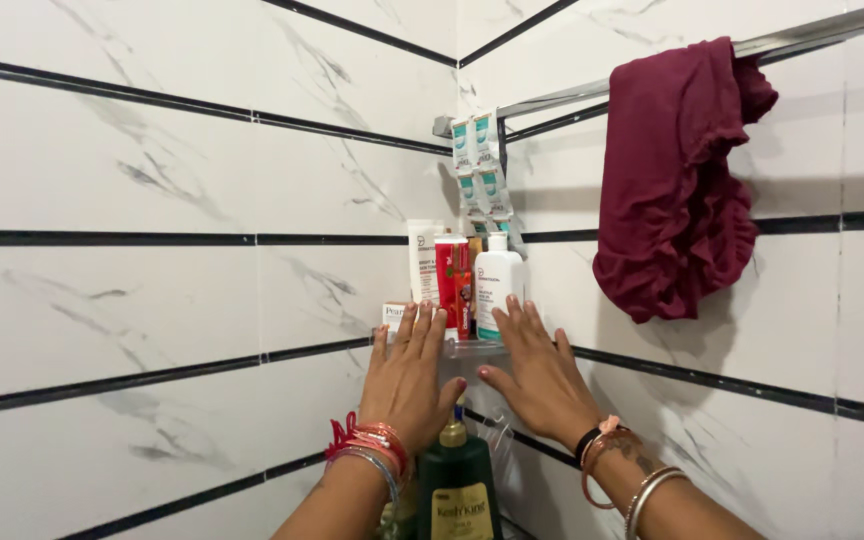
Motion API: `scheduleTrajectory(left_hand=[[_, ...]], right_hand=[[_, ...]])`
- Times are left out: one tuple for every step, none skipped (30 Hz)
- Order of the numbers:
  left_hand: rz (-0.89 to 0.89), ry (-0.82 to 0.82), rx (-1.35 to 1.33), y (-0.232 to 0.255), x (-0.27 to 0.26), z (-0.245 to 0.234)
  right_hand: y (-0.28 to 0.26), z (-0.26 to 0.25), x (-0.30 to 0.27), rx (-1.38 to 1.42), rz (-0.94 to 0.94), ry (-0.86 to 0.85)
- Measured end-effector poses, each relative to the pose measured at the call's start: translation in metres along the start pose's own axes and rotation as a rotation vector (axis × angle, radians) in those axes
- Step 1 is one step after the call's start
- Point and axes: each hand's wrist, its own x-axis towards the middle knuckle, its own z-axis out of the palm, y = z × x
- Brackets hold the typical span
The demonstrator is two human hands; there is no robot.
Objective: The person arranges personal care items, including bottles of shampoo and soap, onto a corner shelf in a bathroom.
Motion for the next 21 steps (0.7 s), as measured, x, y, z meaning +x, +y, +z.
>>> scheduleTrajectory(left_hand=[[0.006, 0.019, -0.008, -0.001, 0.004, 0.003], [-0.012, 0.007, -0.022, -0.001, 0.008, 0.005], [-0.031, -0.007, -0.035, -0.002, 0.011, 0.008], [-0.05, -0.02, -0.049, -0.003, 0.013, 0.01], [-0.051, -0.012, -0.052, -0.004, 0.015, 0.013], [-0.051, -0.004, -0.056, -0.005, 0.016, 0.016], [-0.052, 0.006, -0.059, -0.005, 0.018, 0.018], [-0.048, 0.003, -0.054, -0.006, 0.018, 0.02], [-0.045, 0.0, -0.049, -0.008, 0.017, 0.022], [-0.042, -0.004, -0.044, -0.01, 0.016, 0.024], [-0.042, -0.003, -0.055, -0.012, 0.016, 0.026], [-0.041, -0.002, -0.067, -0.013, 0.014, 0.027], [-0.041, 0.0, -0.077, -0.014, 0.014, 0.028], [-0.038, 0.01, -0.082, -0.015, 0.013, 0.029], [-0.034, 0.021, -0.087, -0.016, 0.012, 0.029], [-0.03, 0.031, -0.092, -0.017, 0.012, 0.03], [-0.028, 0.038, -0.091, -0.017, 0.012, 0.03], [-0.027, 0.044, -0.091, -0.017, 0.011, 0.031], [-0.025, 0.051, -0.092, -0.017, 0.012, 0.031], [-0.024, 0.037, -0.086, -0.017, 0.013, 0.031], [-0.025, 0.02, -0.081, -0.017, 0.013, 0.032]], right_hand=[[0.0, 0.002, 0.003, 0.011, 0.031, -0.015], [0.0, 0.005, 0.006, 0.021, 0.062, -0.03], [0.001, 0.007, 0.008, 0.033, 0.092, -0.046], [0.001, 0.01, 0.01, 0.041, 0.096, -0.04], [0.001, 0.013, 0.011, 0.049, 0.101, -0.036], [0.002, 0.016, 0.012, 0.057, 0.105, -0.032], [0.003, 0.018, 0.011, 0.075, 0.101, -0.008], [0.004, 0.021, 0.01, 0.093, 0.097, 0.016], [0.005, 0.023, 0.008, 0.111, 0.092, 0.038], [0.005, 0.026, 0.008, 0.16, 0.104, 0.043], [0.005, 0.028, 0.009, 0.21, 0.114, 0.05], [0.005, 0.031, 0.01, 0.261, 0.124, 0.057], [0.005, 0.033, 0.01, 0.273, 0.096, 0.113], [0.004, 0.035, 0.011, 0.285, 0.067, 0.169], [0.003, 0.035, 0.013, 0.297, 0.037, 0.226], [0.002, 0.034, 0.014, 0.333, 0.098, 0.239], [-0.001, 0.034, 0.015, 0.37, 0.159, 0.251], [-0.004, 0.033, 0.017, 0.406, 0.221, 0.263], [-0.006, 0.032, 0.019, 0.401, 0.219, 0.265], [-0.007, 0.032, 0.021, 0.395, 0.216, 0.267], [-0.007, 0.033, 0.022, 0.39, 0.214, 0.267]])
